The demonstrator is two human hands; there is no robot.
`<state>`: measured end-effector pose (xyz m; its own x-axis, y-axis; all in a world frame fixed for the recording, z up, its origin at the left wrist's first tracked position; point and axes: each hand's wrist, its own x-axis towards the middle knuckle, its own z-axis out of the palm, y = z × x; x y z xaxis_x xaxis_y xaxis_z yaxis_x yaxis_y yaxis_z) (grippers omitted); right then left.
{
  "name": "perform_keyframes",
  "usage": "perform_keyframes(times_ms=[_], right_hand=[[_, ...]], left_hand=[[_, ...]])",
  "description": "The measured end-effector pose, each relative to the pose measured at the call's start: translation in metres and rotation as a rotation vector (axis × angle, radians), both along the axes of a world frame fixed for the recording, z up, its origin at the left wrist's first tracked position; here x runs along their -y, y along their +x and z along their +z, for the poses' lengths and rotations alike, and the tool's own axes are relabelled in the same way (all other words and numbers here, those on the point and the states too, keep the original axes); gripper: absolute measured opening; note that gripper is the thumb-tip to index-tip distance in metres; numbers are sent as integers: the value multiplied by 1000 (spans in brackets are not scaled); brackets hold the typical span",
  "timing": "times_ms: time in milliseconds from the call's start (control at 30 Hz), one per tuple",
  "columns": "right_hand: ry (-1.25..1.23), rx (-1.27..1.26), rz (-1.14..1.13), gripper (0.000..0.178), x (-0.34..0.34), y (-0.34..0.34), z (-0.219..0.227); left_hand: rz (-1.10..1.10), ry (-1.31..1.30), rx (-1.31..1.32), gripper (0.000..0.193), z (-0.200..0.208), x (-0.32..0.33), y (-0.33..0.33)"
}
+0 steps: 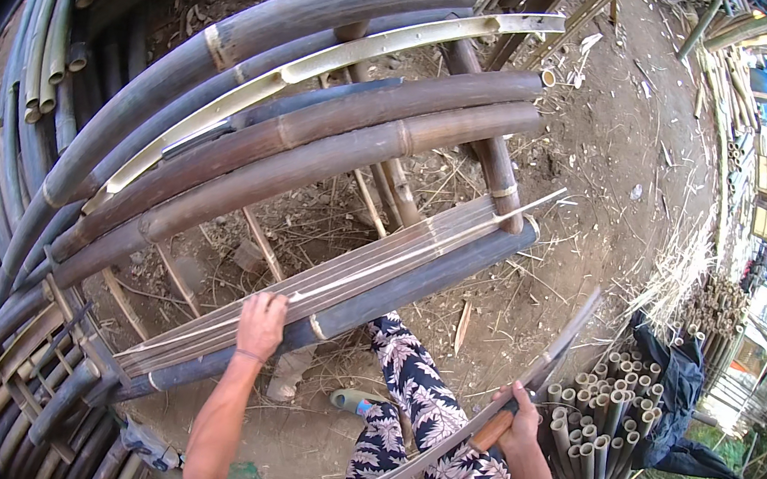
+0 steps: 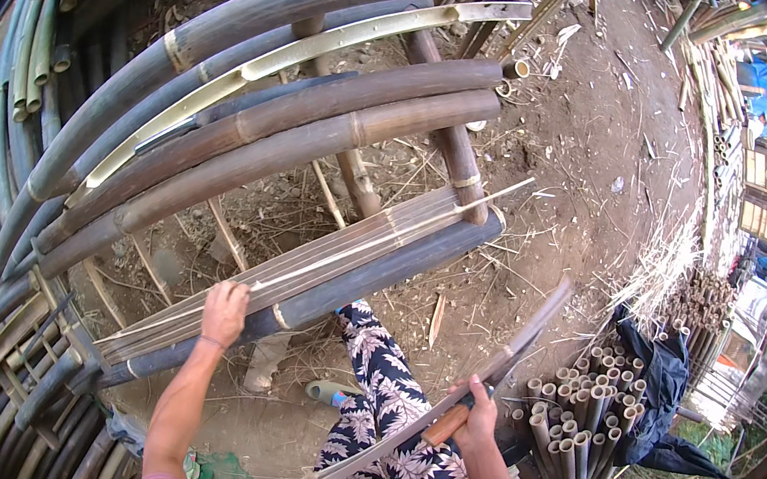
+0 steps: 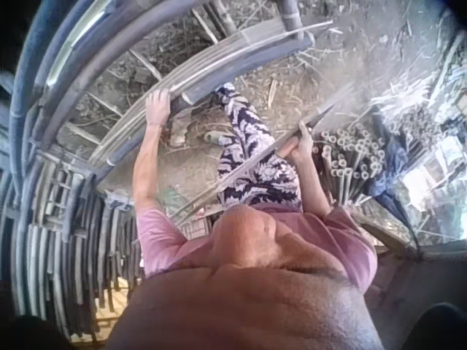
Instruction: The person strips thin layers from a bamboo pole using a large knife and then gathers several thin bamboo strips together.
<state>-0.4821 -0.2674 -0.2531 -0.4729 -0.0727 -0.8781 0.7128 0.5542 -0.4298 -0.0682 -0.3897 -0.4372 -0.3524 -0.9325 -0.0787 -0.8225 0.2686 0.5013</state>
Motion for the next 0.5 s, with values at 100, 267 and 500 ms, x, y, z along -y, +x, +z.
perform_keyframes(times_ms=[100, 267, 500], right_hand=[[25, 88, 34, 23, -1, 12, -7], [-2, 125, 95, 24, 26, 48, -9], [-140, 69, 143, 27, 83, 86, -41]], left_hand=[[62, 122, 64, 15, 9, 47, 13], [370, 27, 32, 18, -25, 104, 49], [578, -80, 368, 23, -48, 100, 62]])
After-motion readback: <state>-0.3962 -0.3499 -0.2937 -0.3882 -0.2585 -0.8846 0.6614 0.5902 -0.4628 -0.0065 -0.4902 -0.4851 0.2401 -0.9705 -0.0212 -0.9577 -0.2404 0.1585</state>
